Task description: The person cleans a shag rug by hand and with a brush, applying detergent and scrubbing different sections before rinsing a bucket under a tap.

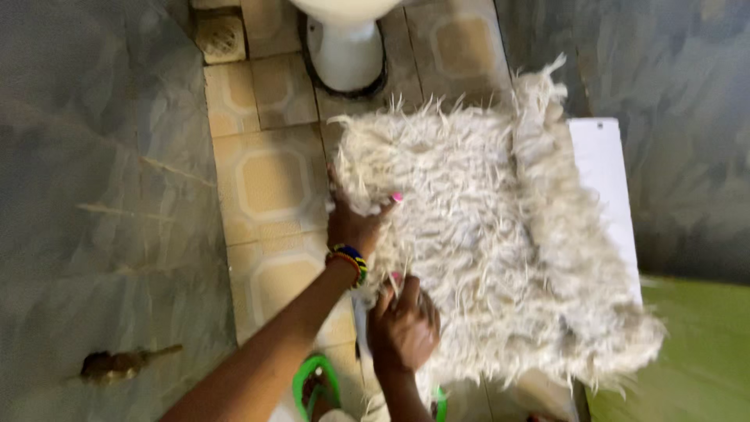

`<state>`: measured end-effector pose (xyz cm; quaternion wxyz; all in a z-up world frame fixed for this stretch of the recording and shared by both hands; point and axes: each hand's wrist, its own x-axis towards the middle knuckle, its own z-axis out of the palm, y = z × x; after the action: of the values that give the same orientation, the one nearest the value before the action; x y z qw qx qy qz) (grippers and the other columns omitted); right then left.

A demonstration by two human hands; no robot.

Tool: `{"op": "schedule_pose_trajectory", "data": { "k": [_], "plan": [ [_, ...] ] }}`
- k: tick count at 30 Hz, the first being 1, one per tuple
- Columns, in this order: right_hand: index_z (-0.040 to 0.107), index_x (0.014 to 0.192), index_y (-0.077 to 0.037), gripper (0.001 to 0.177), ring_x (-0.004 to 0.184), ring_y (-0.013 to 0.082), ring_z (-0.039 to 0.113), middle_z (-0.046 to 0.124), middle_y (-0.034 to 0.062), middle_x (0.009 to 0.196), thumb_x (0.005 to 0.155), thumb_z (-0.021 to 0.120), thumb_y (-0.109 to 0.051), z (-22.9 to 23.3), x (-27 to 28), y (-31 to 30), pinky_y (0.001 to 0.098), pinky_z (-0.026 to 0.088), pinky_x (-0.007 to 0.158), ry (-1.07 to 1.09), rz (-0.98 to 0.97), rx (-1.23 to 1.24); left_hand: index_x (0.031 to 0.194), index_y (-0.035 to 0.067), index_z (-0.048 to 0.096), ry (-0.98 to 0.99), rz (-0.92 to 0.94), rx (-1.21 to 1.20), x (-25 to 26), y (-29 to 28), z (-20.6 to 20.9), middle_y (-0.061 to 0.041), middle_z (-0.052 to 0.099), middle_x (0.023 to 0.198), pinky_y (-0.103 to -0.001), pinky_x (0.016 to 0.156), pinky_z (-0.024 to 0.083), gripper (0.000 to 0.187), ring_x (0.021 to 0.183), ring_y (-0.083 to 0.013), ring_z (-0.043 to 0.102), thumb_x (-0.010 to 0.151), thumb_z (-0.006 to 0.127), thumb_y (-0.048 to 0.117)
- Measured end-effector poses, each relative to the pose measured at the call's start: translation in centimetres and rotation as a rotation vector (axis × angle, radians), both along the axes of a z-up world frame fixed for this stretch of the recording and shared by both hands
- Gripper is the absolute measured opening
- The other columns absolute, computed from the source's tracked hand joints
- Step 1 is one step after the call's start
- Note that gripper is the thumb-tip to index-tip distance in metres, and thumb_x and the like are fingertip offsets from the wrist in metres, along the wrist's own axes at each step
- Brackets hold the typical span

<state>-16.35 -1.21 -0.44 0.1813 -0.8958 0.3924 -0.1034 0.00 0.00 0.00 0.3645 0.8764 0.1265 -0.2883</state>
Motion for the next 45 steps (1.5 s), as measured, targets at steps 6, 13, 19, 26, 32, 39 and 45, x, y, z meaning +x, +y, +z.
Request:
{"op": "schedule_pose_trajectory", "data": {
  "k": [6, 13, 19, 26, 32, 39, 45],
  "plan": [
    [0.061, 0.100, -0.012, 0.024, 0.074, 0.0316, 0.072, 0.073, 0.0120, 0.076, 0.099, 0.055, -0.035, 1.7, -1.2, 0.4, 0.0472, 0.056, 0.076, -0.037, 0.035, 0.027, 0.130, -0.014, 0.067, 0.276, 0.292, -0.510, -9.8, 3.5, -3.5, -0.037, 0.079, 0.123, -0.056, 0.088, 0.057, 0.099, 0.105, -0.0494, 0.073, 0.060, 0.081, 0.055],
    [0.059, 0.123, -0.005, 0.041, 0.100, 0.0350, 0.058, 0.061, 0.0215, 0.105, 0.102, 0.062, -0.041, 5.4, -5.5, -7.1, 0.0455, 0.049, 0.087, -0.169, 0.167, 0.594, 0.147, -0.003, 0.041, -0.146, 0.061, 0.130, -11.1, 2.0, 3.1, -0.030, 0.053, 0.137, -0.050, 0.105, 0.045, 0.105, 0.124, -0.0435, 0.053, 0.067, 0.089, 0.046],
    [0.031, 0.155, -0.004, 0.112, 0.140, 0.0450, 0.025, 0.029, 0.0253, 0.156, 0.076, 0.075, -0.071, 6.4, -9.6, -24.7, 0.0711, 0.022, 0.107, 0.086, 0.037, 0.055, 0.121, 0.005, 0.068, -0.486, 0.007, 0.211, -14.2, 1.3, 5.0, -0.026, 0.067, 0.120, -0.051, 0.093, 0.051, 0.050, 0.110, -0.0456, 0.062, 0.073, 0.071, 0.019],
    [0.036, 0.154, -0.016, 0.115, 0.144, 0.0410, 0.025, 0.028, 0.0207, 0.154, 0.066, 0.073, -0.078, 7.2, -7.8, -30.7, 0.0685, 0.025, 0.111, 0.457, 0.164, 0.081, 0.132, 0.018, 0.062, -0.022, 0.566, -0.374, -8.8, 3.6, 8.8, -0.012, 0.051, 0.142, -0.056, 0.106, 0.029, 0.049, 0.132, -0.0335, 0.041, 0.088, 0.059, 0.041],
    [0.056, 0.110, -0.012, 0.048, 0.111, 0.0350, 0.051, 0.053, 0.0193, 0.118, 0.088, 0.061, -0.055, 1.4, -7.3, -38.2, 0.0539, 0.045, 0.095, 0.223, 0.379, 0.171, 0.136, 0.025, 0.065, 0.507, 0.322, -0.289, -6.0, 2.5, 19.2, -0.001, 0.042, 0.165, -0.063, 0.118, 0.018, 0.064, 0.155, -0.0264, 0.025, 0.075, 0.070, 0.042],
    [0.062, 0.083, -0.002, 0.041, 0.062, 0.0281, 0.056, 0.062, 0.0152, 0.074, 0.098, 0.053, -0.039, 13.8, -2.3, -41.2, 0.0485, 0.054, 0.067, 0.289, 0.066, 0.602, 0.124, 0.014, 0.069, 0.448, 0.186, -0.301, 5.0, -0.1, 21.3, -0.014, 0.047, 0.158, -0.056, 0.115, 0.037, 0.059, 0.145, -0.0375, 0.042, 0.067, 0.079, 0.019],
    [0.060, 0.104, 0.001, 0.036, 0.068, 0.0354, 0.038, 0.057, 0.0345, 0.097, 0.096, 0.064, -0.033, 21.4, 9.3, -46.4, 0.0650, 0.034, 0.068, 0.065, -0.055, 0.618, 0.125, 0.012, 0.071, -0.061, -0.158, -0.424, 22.9, 0.2, 16.1, -0.019, 0.060, 0.143, -0.050, 0.106, 0.048, 0.065, 0.128, -0.0363, 0.058, 0.061, 0.074, 0.004]
  ]
}}
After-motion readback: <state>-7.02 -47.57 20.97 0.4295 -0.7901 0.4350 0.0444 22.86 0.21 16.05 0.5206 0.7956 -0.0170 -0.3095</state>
